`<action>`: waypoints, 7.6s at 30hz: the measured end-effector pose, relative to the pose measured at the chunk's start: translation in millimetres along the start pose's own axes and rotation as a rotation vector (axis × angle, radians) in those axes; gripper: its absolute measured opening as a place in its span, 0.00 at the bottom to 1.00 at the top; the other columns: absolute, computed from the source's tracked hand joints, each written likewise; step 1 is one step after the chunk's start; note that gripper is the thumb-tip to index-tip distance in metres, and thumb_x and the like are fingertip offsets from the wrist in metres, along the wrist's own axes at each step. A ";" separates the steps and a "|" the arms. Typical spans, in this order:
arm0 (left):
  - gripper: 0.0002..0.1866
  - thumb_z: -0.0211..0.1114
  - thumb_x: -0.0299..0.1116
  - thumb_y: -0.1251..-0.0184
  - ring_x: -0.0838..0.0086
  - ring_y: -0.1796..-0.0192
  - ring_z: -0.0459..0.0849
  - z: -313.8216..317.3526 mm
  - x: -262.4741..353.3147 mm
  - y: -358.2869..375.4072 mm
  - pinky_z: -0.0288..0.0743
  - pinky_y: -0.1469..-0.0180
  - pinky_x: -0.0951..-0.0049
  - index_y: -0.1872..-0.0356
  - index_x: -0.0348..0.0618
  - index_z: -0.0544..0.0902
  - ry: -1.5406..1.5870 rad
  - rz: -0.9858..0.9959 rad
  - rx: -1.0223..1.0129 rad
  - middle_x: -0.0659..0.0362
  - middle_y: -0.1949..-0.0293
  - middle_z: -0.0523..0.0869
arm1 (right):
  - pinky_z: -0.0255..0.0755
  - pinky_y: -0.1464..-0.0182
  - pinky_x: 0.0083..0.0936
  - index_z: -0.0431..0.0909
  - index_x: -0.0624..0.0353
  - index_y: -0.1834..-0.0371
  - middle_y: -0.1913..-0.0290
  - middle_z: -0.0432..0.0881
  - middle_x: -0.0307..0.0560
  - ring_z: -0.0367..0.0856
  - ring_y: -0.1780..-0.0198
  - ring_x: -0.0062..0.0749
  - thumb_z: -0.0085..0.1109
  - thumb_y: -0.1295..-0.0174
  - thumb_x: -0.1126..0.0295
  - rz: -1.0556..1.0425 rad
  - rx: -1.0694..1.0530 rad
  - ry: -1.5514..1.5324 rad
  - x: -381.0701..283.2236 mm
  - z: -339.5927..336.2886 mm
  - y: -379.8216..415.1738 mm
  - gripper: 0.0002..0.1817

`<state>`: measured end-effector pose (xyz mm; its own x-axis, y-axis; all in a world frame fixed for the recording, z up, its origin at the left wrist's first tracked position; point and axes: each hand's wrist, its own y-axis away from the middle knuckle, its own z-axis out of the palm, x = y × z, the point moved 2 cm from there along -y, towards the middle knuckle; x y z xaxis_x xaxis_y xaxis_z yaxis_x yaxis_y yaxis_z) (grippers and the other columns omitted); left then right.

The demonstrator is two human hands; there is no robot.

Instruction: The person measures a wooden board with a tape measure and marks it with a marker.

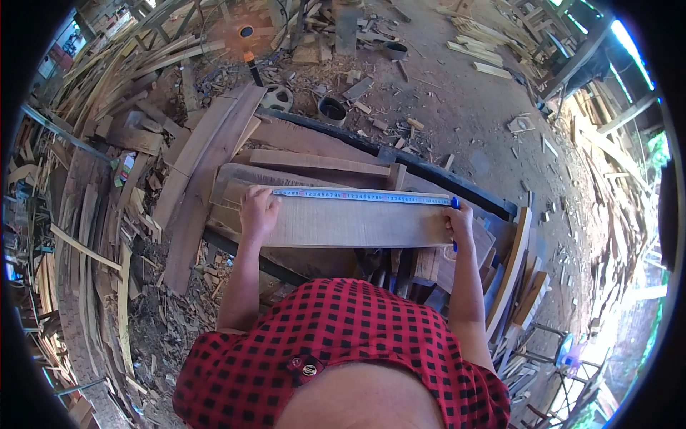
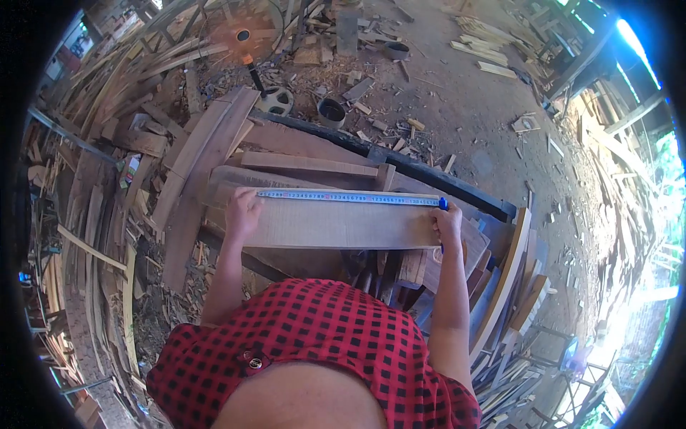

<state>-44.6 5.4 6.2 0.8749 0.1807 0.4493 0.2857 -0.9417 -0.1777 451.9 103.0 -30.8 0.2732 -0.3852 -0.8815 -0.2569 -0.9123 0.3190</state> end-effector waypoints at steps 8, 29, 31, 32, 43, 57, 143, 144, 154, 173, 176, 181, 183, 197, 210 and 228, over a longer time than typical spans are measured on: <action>0.21 0.70 0.36 0.46 0.48 0.37 0.66 -23.4 12.6 50.1 0.61 0.35 0.53 0.50 0.42 0.81 0.070 0.099 0.145 0.49 0.47 0.75 | 0.55 0.91 0.21 0.73 0.59 0.74 0.86 0.71 0.37 0.65 0.90 0.20 0.59 0.52 0.77 0.046 -0.015 -0.064 0.9 -3.4 2.0 0.04; 0.23 0.71 0.30 0.50 0.51 0.34 0.63 -40.2 22.5 116.2 0.59 0.33 0.56 0.50 0.35 0.79 0.285 0.075 0.167 0.47 0.41 0.69 | 0.58 0.88 0.17 0.77 0.62 0.69 0.82 0.75 0.38 0.68 0.88 0.17 0.60 0.52 0.76 0.137 -0.062 -0.061 0.9 -33.7 42.4 0.06; 0.23 0.70 0.28 0.49 0.52 0.34 0.64 -40.5 24.9 116.5 0.59 0.33 0.57 0.50 0.34 0.79 0.282 0.115 0.158 0.47 0.41 0.69 | 0.59 0.87 0.15 0.80 0.64 0.62 0.82 0.74 0.35 0.67 0.88 0.15 0.61 0.51 0.74 0.113 -0.081 -0.001 6.1 -43.5 53.6 0.12; 0.22 0.70 0.27 0.49 0.53 0.34 0.64 -40.4 25.3 116.5 0.59 0.33 0.58 0.50 0.34 0.79 0.267 0.141 0.176 0.48 0.41 0.69 | 0.59 0.87 0.15 0.80 0.64 0.61 0.82 0.74 0.35 0.67 0.87 0.15 0.61 0.50 0.75 0.132 -0.076 -0.043 9.3 -45.7 56.4 0.12; 0.19 0.67 0.24 0.45 0.51 0.32 0.63 -35.7 15.6 121.3 0.58 0.31 0.56 0.50 0.35 0.79 0.270 0.115 0.115 0.49 0.42 0.72 | 0.58 0.86 0.17 0.80 0.63 0.64 0.80 0.75 0.37 0.67 0.85 0.16 0.62 0.51 0.73 0.175 0.003 -0.125 20.4 -53.4 87.7 0.11; 0.18 0.68 0.25 0.51 0.50 0.39 0.70 -52.5 21.1 109.5 0.65 0.37 0.54 0.56 0.35 0.80 0.075 0.228 0.182 0.51 0.50 0.77 | 0.60 0.87 0.15 0.79 0.67 0.52 0.75 0.79 0.39 0.68 0.88 0.17 0.60 0.49 0.76 0.110 0.134 -0.291 39.2 -46.3 100.2 0.18; 0.47 0.76 0.41 0.59 0.52 0.31 0.58 11.0 93.7 66.0 0.51 0.33 0.46 0.33 0.48 0.63 -0.129 0.497 -0.440 0.50 0.38 0.65 | 0.64 0.81 0.21 0.73 0.60 0.67 0.76 0.76 0.44 0.70 0.82 0.24 0.51 0.46 0.79 0.076 1.048 -1.233 175.5 -222.9 215.1 0.05; 0.47 0.76 0.41 0.59 0.52 0.31 0.58 11.3 94.0 65.8 0.51 0.33 0.46 0.33 0.48 0.63 -0.130 0.503 -0.434 0.50 0.38 0.65 | 0.64 0.81 0.21 0.73 0.60 0.67 0.76 0.76 0.44 0.70 0.82 0.24 0.51 0.46 0.79 0.071 1.049 -1.241 181.1 -221.6 219.0 0.05; 0.48 0.76 0.43 0.59 0.55 0.31 0.58 9.1 105.1 61.4 0.50 0.35 0.46 0.33 0.53 0.62 -0.314 0.452 -0.441 0.52 0.36 0.63 | 0.67 0.79 0.23 0.71 0.63 0.75 0.78 0.75 0.44 0.72 0.82 0.24 0.52 0.50 0.80 0.212 1.184 -1.271 240.3 -199.4 228.4 0.01; 0.50 0.77 0.45 0.61 0.56 0.29 0.54 13.5 108.2 55.1 0.51 0.37 0.43 0.31 0.57 0.61 -0.454 0.485 -0.412 0.54 0.34 0.61 | 0.60 0.89 0.22 0.70 0.56 0.70 0.83 0.72 0.40 0.70 0.89 0.25 0.60 0.49 0.77 0.364 0.810 -0.456 186.6 -115.6 256.7 0.08; 0.50 0.77 0.45 0.61 0.56 0.28 0.54 15.7 106.0 54.6 0.52 0.37 0.43 0.31 0.58 0.61 -0.452 0.492 -0.412 0.54 0.34 0.61 | 0.59 0.89 0.22 0.70 0.55 0.69 0.84 0.72 0.39 0.70 0.89 0.24 0.61 0.48 0.74 0.392 0.768 -0.391 185.6 -119.7 257.6 0.08; 0.50 0.76 0.43 0.60 0.55 0.29 0.55 19.8 101.6 55.2 0.53 0.38 0.42 0.31 0.58 0.60 -0.461 0.511 -0.404 0.53 0.34 0.61 | 0.58 0.89 0.22 0.72 0.56 0.67 0.84 0.72 0.39 0.69 0.90 0.23 0.62 0.47 0.71 0.429 0.746 -0.200 191.0 -128.4 255.2 0.09; 0.49 0.75 0.41 0.60 0.54 0.29 0.55 19.8 100.4 55.3 0.53 0.38 0.41 0.30 0.57 0.60 -0.463 0.534 -0.392 0.52 0.34 0.62 | 0.65 0.85 0.30 0.75 0.60 0.68 0.83 0.75 0.44 0.74 0.86 0.31 0.64 0.48 0.67 0.312 0.714 0.232 201.4 -134.9 251.1 0.10; 0.45 0.69 0.36 0.54 0.50 0.29 0.57 10.3 103.5 43.5 0.52 0.35 0.34 0.30 0.54 0.60 -0.498 0.607 -0.444 0.50 0.33 0.63 | 0.72 0.60 0.44 0.78 0.62 0.72 0.70 0.81 0.59 0.80 0.64 0.56 0.65 0.53 0.58 0.310 0.688 0.613 143.4 -159.7 246.3 0.17; 0.42 0.68 0.33 0.54 0.52 0.30 0.60 1.5 111.7 30.1 0.56 0.36 0.39 0.32 0.52 0.63 -0.470 0.604 -0.509 0.52 0.34 0.65 | 0.61 0.85 0.17 0.75 0.64 0.45 0.75 0.77 0.38 0.67 0.86 0.15 0.67 0.43 0.54 0.010 0.412 -0.159 34.9 -53.0 139.2 0.29; 0.40 0.71 0.45 0.51 0.52 0.32 0.64 -12.6 43.7 8.4 0.54 0.32 0.50 0.35 0.42 0.67 -0.084 0.299 -0.365 0.46 0.38 0.71 | 0.58 0.89 0.17 0.78 0.61 0.48 0.78 0.77 0.38 0.66 0.89 0.16 0.64 0.49 0.72 0.153 0.235 -0.498 52.9 -21.4 107.1 0.22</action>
<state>-8.9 1.8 35.4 0.9305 -0.1052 0.3508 -0.1263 -0.9913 0.0378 458.7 -18.0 -35.8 -0.2383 -0.3469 -0.9071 -0.4737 -0.7739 0.4204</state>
